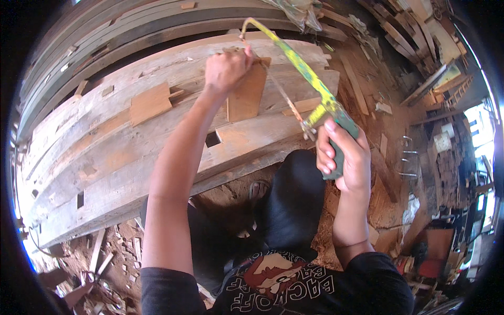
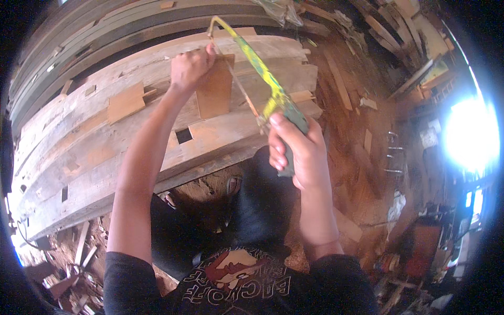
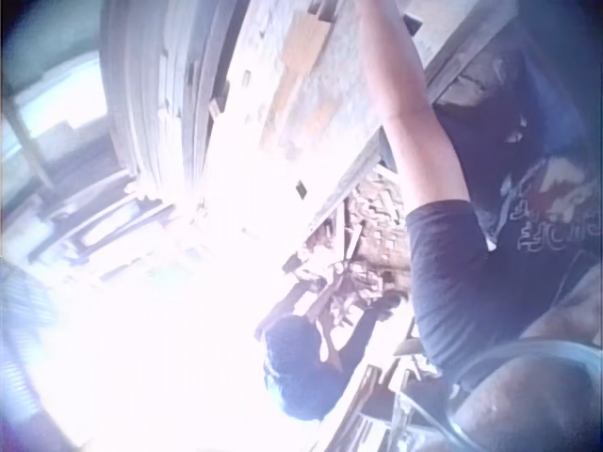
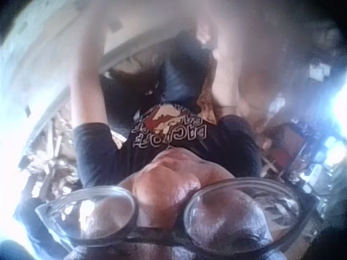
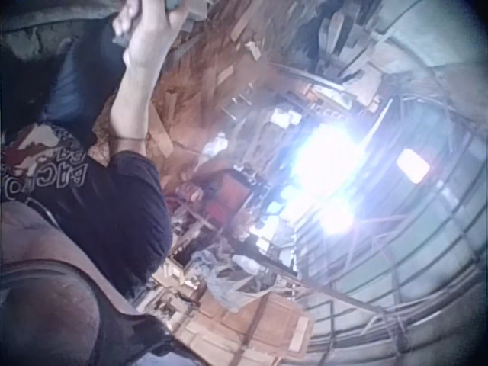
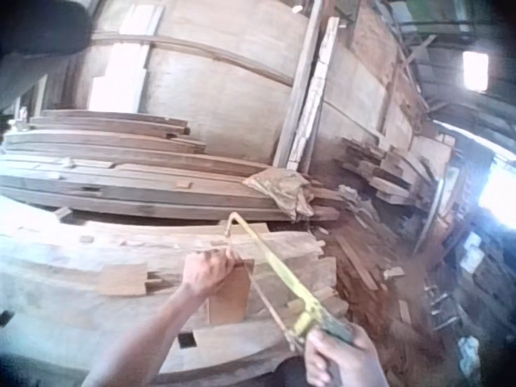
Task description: The person uses a hand saw to cut small rectangular pieces of wood on a workbench. They hold the wood with one hand and saw with the other, repeating the process for multiple pieces.
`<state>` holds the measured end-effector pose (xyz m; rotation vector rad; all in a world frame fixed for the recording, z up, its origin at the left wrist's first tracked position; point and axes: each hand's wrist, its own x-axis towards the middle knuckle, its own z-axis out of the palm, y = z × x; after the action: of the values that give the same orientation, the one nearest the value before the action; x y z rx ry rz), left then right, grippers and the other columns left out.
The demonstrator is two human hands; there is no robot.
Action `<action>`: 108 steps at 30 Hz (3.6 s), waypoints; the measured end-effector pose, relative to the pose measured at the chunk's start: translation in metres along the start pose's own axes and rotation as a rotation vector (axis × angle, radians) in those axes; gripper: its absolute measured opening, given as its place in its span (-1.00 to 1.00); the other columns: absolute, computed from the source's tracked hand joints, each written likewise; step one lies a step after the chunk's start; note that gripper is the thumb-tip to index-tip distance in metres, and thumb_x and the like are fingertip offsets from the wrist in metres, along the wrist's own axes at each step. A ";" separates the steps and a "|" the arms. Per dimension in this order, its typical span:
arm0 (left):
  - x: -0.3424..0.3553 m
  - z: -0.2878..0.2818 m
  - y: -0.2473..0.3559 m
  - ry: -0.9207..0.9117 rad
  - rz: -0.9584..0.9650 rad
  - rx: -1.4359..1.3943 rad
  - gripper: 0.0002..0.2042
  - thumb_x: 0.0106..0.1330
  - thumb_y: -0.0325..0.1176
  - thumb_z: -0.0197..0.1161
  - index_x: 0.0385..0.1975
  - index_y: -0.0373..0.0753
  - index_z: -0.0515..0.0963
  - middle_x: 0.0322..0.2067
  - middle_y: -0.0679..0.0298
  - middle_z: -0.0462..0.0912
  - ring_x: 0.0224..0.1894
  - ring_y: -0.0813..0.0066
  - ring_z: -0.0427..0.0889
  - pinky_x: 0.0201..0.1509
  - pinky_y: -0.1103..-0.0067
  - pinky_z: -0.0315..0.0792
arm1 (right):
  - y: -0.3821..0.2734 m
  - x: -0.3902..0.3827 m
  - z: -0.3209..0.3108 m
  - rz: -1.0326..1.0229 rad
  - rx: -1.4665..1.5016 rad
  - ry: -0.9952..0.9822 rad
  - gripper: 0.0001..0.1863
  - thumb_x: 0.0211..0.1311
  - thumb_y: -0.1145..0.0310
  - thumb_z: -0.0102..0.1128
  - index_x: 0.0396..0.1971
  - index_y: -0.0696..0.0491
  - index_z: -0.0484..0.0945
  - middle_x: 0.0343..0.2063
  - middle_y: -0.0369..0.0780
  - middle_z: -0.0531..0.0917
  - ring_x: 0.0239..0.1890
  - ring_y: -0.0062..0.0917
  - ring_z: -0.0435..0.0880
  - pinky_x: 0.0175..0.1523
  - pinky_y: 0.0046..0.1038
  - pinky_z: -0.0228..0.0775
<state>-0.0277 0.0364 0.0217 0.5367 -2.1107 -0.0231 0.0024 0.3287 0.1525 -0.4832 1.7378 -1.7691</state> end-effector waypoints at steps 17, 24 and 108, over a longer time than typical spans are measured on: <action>-0.005 0.000 0.003 -0.040 0.070 -0.033 -0.45 0.58 -0.04 0.01 -0.68 -0.18 0.59 -0.68 0.04 0.65 -0.62 0.00 0.70 -0.56 0.18 0.58 | -0.010 0.031 0.009 -0.064 0.089 -0.118 -0.75 0.44 0.23 0.26 -0.38 0.05 0.49 -0.68 -0.39 0.40 -0.75 -0.71 0.33 -0.66 -0.58 0.20; -0.002 -0.001 -0.013 -0.008 0.005 -0.059 -0.40 0.60 -0.01 -0.06 -0.70 -0.20 0.59 -0.66 0.04 0.66 -0.62 -0.01 0.70 -0.53 0.16 0.59 | -0.001 -0.013 -0.004 -0.076 -0.010 -0.076 -0.77 0.43 0.24 0.26 -0.32 0.07 0.49 -0.68 -0.38 0.42 -0.77 -0.72 0.31 -0.68 -0.59 0.18; 0.005 0.007 -0.006 0.072 0.150 -0.033 -0.44 0.55 -0.06 0.02 -0.70 -0.25 0.60 -0.76 0.00 0.58 -0.66 -0.09 0.66 -0.53 0.14 0.60 | 0.021 0.021 0.021 -0.058 -0.047 -0.016 -0.70 0.48 0.21 0.20 -0.45 0.04 0.46 -0.68 -0.39 0.39 -0.75 -0.75 0.33 -0.63 -0.61 0.23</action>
<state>-0.0334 0.0275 0.0206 0.3534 -2.0713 0.0461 0.0031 0.2999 0.1302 -0.5717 1.7736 -1.7625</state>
